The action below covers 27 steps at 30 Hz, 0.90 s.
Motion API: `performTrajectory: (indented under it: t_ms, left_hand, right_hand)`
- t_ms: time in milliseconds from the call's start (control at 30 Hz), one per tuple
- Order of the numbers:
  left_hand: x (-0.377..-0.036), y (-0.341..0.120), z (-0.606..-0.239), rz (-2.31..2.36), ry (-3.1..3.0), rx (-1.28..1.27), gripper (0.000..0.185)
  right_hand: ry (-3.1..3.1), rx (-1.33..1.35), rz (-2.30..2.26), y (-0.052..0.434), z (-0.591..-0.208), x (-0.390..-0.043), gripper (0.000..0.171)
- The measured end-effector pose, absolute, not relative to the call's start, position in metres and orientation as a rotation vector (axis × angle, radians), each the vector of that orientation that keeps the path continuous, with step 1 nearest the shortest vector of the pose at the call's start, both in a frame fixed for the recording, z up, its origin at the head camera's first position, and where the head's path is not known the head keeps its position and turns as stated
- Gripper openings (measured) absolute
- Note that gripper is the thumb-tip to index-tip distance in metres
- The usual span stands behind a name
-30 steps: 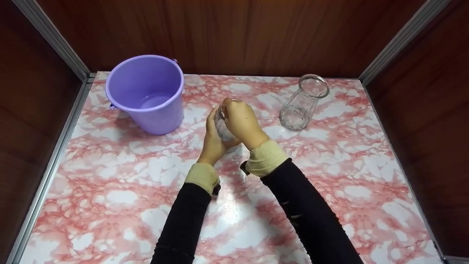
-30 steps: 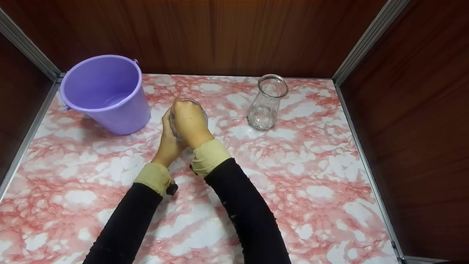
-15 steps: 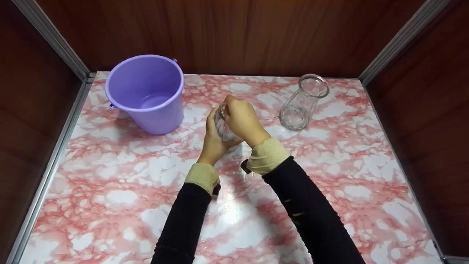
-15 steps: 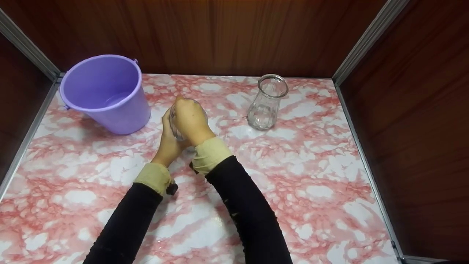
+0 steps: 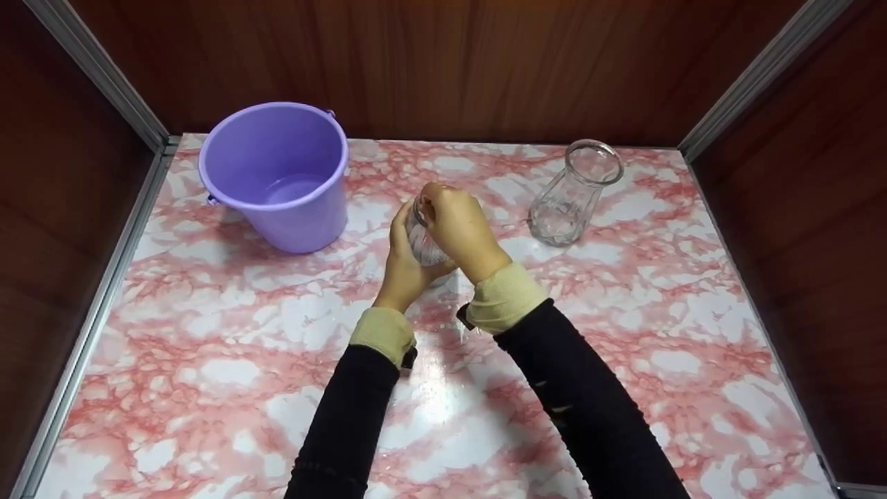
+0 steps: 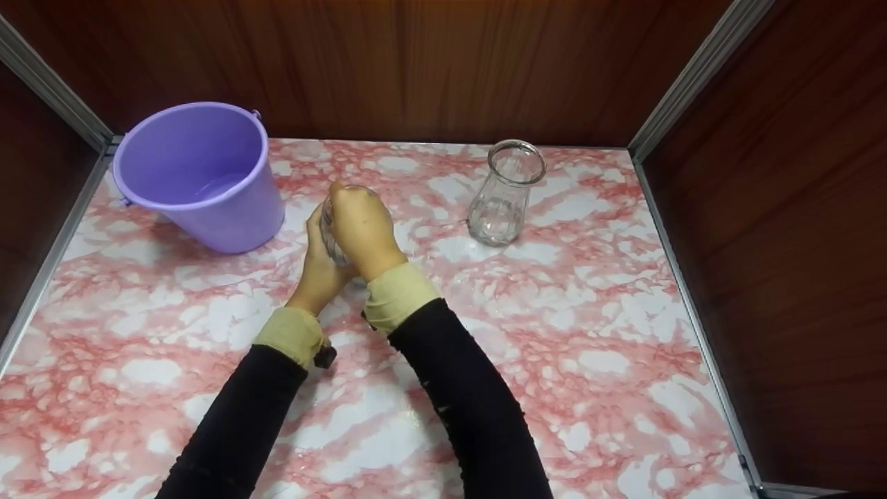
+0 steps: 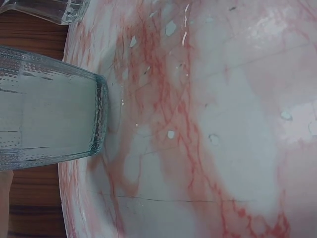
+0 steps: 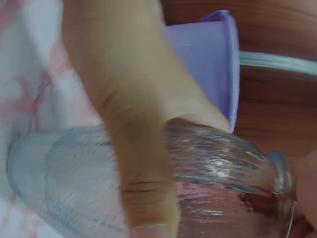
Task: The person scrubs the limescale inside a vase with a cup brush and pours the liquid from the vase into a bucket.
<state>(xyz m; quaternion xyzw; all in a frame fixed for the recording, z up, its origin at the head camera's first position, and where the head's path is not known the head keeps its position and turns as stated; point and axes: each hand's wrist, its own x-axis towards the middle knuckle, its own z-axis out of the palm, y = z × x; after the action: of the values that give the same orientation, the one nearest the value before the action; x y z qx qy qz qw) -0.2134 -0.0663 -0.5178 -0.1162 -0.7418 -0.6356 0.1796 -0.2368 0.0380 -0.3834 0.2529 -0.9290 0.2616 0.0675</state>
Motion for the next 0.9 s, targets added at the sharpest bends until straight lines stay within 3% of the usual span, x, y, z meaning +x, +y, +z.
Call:
performTrajectory:
  t_ms: [367,900]
  left_hand:
    - [-0.2143,-0.0663,-0.5202,-1.837,-2.055,-0.353,0.114]
    - [-0.2138,-0.0665,-0.5189,-1.801,-2.09,-0.326,0.116]
  right_hand:
    - [-2.724,0.756,0.723,0.0348,-0.3881,-0.2303,0.017]
    - [-2.818,0.722,0.711,0.0339,-0.385,-0.2346,0.009]
